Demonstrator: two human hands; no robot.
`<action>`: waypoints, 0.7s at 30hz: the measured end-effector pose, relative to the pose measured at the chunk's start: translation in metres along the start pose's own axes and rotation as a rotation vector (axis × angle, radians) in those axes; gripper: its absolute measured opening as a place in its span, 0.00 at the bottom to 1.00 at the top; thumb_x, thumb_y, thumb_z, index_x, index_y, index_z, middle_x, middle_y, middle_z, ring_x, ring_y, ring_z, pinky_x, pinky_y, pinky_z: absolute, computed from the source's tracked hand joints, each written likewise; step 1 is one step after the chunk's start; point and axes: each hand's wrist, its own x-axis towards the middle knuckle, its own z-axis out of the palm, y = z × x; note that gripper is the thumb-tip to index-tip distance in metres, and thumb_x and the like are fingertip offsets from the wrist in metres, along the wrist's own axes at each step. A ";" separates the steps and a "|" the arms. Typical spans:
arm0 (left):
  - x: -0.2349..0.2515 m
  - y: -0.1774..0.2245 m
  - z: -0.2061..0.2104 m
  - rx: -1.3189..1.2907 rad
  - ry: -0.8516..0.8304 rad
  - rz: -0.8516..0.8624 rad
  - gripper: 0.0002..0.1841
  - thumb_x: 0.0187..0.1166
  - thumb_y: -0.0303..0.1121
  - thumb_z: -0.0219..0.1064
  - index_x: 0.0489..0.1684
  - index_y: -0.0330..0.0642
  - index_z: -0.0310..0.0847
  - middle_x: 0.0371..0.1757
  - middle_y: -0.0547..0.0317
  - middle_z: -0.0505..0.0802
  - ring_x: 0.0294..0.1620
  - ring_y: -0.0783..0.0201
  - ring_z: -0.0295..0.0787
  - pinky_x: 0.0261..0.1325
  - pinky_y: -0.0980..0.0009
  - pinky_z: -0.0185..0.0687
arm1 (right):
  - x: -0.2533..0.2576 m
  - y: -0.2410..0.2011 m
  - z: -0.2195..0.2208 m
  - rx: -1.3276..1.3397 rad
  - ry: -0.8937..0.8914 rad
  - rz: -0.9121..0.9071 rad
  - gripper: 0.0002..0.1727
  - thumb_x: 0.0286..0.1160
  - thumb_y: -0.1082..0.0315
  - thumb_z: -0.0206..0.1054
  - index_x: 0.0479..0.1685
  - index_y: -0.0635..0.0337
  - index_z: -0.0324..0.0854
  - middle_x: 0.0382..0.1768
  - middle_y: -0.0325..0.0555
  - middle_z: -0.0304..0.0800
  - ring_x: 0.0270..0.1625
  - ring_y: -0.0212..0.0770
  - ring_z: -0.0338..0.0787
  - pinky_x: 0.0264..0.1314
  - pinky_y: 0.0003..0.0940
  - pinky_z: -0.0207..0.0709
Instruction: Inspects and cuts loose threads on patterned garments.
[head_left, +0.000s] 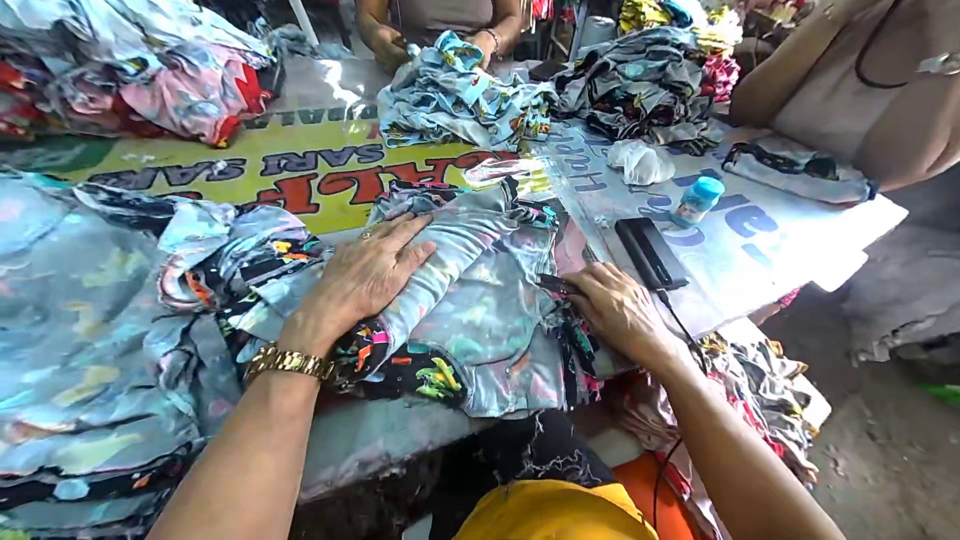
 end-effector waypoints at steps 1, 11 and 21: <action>-0.003 0.010 -0.003 0.075 0.044 0.001 0.35 0.90 0.62 0.42 0.88 0.52 0.68 0.87 0.50 0.74 0.85 0.41 0.72 0.77 0.29 0.63 | -0.003 0.000 0.001 -0.027 0.023 -0.012 0.14 0.84 0.62 0.63 0.56 0.58 0.90 0.46 0.51 0.91 0.52 0.53 0.92 0.50 0.48 0.86; -0.061 0.196 0.064 0.106 0.195 0.104 0.31 0.81 0.64 0.56 0.38 0.42 0.88 0.33 0.52 0.92 0.30 0.51 0.90 0.33 0.53 0.81 | -0.024 0.004 -0.028 1.455 0.200 0.574 0.10 0.84 0.62 0.56 0.53 0.50 0.81 0.31 0.39 0.86 0.24 0.29 0.83 0.27 0.24 0.82; -0.082 0.182 0.070 -0.332 0.188 -0.071 0.16 0.85 0.44 0.64 0.53 0.42 0.87 0.45 0.59 0.92 0.47 0.66 0.89 0.53 0.65 0.86 | -0.021 0.001 -0.022 1.935 -0.242 0.318 0.05 0.80 0.70 0.64 0.47 0.55 0.85 0.34 0.37 0.89 0.23 0.25 0.81 0.24 0.21 0.78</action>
